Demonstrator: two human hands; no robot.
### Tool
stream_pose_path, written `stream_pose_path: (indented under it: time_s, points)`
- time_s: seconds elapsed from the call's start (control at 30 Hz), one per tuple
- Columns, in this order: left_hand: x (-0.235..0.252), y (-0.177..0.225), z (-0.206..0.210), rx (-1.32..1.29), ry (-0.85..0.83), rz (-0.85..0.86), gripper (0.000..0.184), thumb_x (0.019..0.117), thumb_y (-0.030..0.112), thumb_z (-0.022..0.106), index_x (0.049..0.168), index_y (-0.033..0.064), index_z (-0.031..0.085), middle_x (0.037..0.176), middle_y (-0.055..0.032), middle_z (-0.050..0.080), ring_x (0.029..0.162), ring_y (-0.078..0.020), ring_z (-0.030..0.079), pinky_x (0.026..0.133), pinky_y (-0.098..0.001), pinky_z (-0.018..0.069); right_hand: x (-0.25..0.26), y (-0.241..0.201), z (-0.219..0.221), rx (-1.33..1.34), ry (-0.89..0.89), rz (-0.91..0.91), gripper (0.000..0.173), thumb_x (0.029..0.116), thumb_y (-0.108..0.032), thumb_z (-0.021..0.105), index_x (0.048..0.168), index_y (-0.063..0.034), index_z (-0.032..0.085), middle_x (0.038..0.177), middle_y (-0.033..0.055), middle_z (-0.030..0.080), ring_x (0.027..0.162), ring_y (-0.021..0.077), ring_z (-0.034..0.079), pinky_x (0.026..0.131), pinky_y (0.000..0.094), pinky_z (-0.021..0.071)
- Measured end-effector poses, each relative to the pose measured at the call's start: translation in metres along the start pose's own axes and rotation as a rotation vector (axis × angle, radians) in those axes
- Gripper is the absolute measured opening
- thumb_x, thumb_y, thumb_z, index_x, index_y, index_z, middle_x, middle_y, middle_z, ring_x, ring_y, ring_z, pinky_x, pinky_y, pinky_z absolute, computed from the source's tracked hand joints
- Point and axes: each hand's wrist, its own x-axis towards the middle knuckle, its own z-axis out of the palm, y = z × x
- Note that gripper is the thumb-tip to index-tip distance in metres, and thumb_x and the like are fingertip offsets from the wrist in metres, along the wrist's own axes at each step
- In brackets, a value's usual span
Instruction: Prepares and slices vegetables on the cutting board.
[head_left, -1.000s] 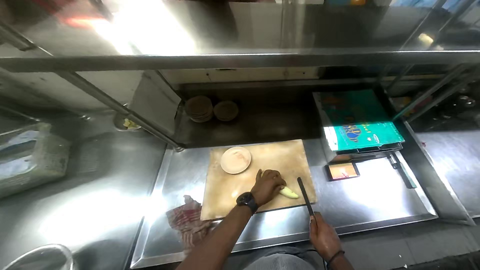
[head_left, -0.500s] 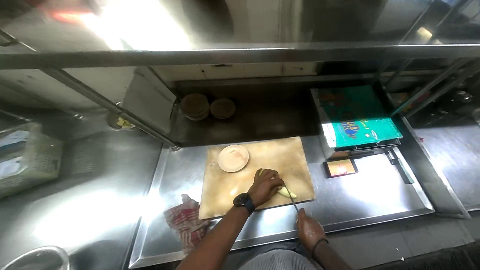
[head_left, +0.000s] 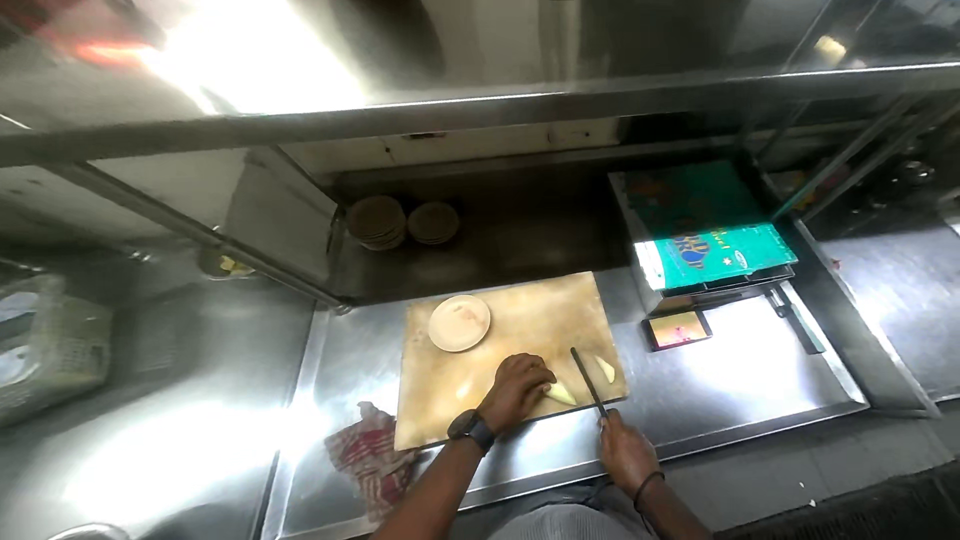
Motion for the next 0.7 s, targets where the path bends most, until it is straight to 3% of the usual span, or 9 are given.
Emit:
stream_pose_path:
  time_s: [0.37,0.57,0.7]
  points:
    - [0.008,0.01,-0.004,0.059,-0.054,-0.064,0.022,0.1032,0.043,0.053,0.116,0.0396,0.071,0.128,0.0093,0.062,0.133,-0.0138,0.049,0.11,-0.0535,0.0409,-0.05,-0.035,-0.036,-0.22,-0.181,-0.01,0.04,0.1082,-0.032,0.03,0.137,-0.0099,0.048,0.105,0.0159,0.072,0.101,0.0354,0.073,0.083,0.0541,0.0577]
    - [0.009,0.009,-0.004,0.036,-0.028,-0.04,0.02,0.1022,0.039,0.057,0.114,0.0359,0.072,0.125,0.0089,0.063,0.13,-0.0141,0.052,0.109,-0.0526,0.0423,0.002,-0.022,0.013,-0.146,-0.123,-0.01,0.041,0.1092,-0.032,0.031,0.14,-0.0095,0.047,0.109,0.0174,0.072,0.102,0.0366,0.072,0.085,0.0551,0.0577]
    - [0.008,0.003,-0.003,0.01,-0.03,-0.035,0.024,0.1034,0.043,0.053,0.114,0.0345,0.073,0.124,0.0082,0.064,0.13,-0.0132,0.052,0.11,-0.05,0.0429,-0.013,-0.034,-0.004,-0.132,-0.11,-0.026,0.042,0.1095,-0.035,0.029,0.138,-0.0103,0.049,0.106,0.0161,0.072,0.101,0.0352,0.072,0.084,0.0538,0.0577]
